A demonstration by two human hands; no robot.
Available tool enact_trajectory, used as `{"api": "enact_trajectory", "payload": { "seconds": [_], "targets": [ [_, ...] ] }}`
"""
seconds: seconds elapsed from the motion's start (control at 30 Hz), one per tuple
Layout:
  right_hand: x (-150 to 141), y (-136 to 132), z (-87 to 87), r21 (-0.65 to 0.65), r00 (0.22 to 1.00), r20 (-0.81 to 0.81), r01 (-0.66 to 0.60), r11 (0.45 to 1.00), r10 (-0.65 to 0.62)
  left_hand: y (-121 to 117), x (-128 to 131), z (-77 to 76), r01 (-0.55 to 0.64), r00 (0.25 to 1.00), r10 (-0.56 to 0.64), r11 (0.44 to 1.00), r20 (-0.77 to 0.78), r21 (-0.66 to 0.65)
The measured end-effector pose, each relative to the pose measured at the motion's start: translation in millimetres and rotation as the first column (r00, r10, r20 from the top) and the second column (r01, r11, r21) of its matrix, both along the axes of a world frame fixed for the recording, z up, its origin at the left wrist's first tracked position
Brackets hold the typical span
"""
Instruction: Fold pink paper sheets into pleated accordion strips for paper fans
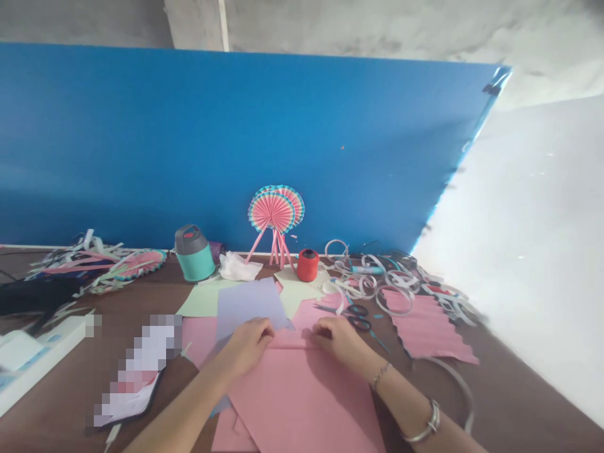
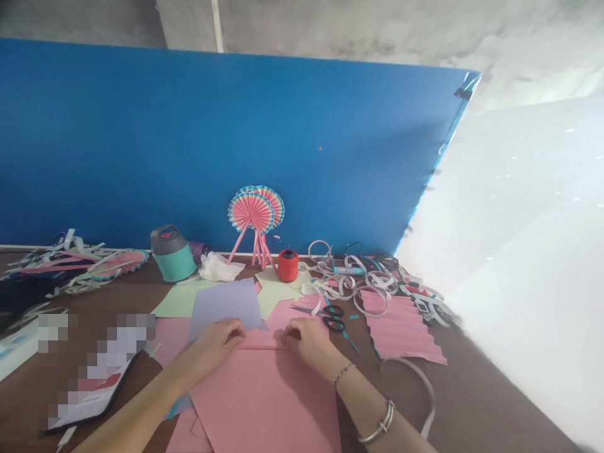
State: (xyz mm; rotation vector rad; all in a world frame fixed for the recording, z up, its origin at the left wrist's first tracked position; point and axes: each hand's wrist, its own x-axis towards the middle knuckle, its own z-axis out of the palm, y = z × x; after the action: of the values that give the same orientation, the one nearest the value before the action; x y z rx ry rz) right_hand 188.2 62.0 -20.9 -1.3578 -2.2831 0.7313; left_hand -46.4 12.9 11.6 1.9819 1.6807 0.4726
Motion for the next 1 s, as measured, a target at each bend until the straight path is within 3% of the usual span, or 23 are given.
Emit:
{"api": "enact_trajectory", "payload": {
  "seconds": [0.27, 0.43, 0.6, 0.7, 0.83, 1.0],
  "targets": [
    [-1.1, -0.9, 2.4, -0.005, 0.999, -0.015, -0.031, 1.000, 0.031, 4.9, -4.4, -11.2, 0.067, 0.998, -0.067, 0.996, -0.009, 0.050],
    [-2.2, -3.8, 2.8, 0.023, 0.999, 0.031, -0.036, 0.999, 0.036, 5.0, -2.6, -16.8, 0.108, 0.989, -0.100, 0.991, -0.107, 0.073],
    [-3.7, -12.9, 5.1, 0.215, 0.978, 0.201, -0.091, 0.972, 0.047, -2.5, 5.3, -8.8, 0.225, 0.929, -0.170, 0.964, -0.329, 0.139],
    [-6.6, -16.7, 4.3, 0.310, 0.937, 0.331, -0.221, 0.925, 0.113, -6.0, 7.9, -6.3, 0.322, 0.903, -0.214, 0.911, -0.373, 0.258],
    [-9.9, -16.5, 3.6, 0.290, 0.848, 0.459, -0.426, 0.857, 0.266, -5.8, 6.9, -7.6, 0.432, 0.858, -0.296, 0.858, -0.421, 0.278],
    [-2.0, -14.8, 15.5, 0.209, 0.828, 0.496, -0.405, 0.890, 0.261, -1.6, -8.3, -5.8, 0.435, 0.849, -0.302, 0.865, -0.434, 0.249]
  ]
}}
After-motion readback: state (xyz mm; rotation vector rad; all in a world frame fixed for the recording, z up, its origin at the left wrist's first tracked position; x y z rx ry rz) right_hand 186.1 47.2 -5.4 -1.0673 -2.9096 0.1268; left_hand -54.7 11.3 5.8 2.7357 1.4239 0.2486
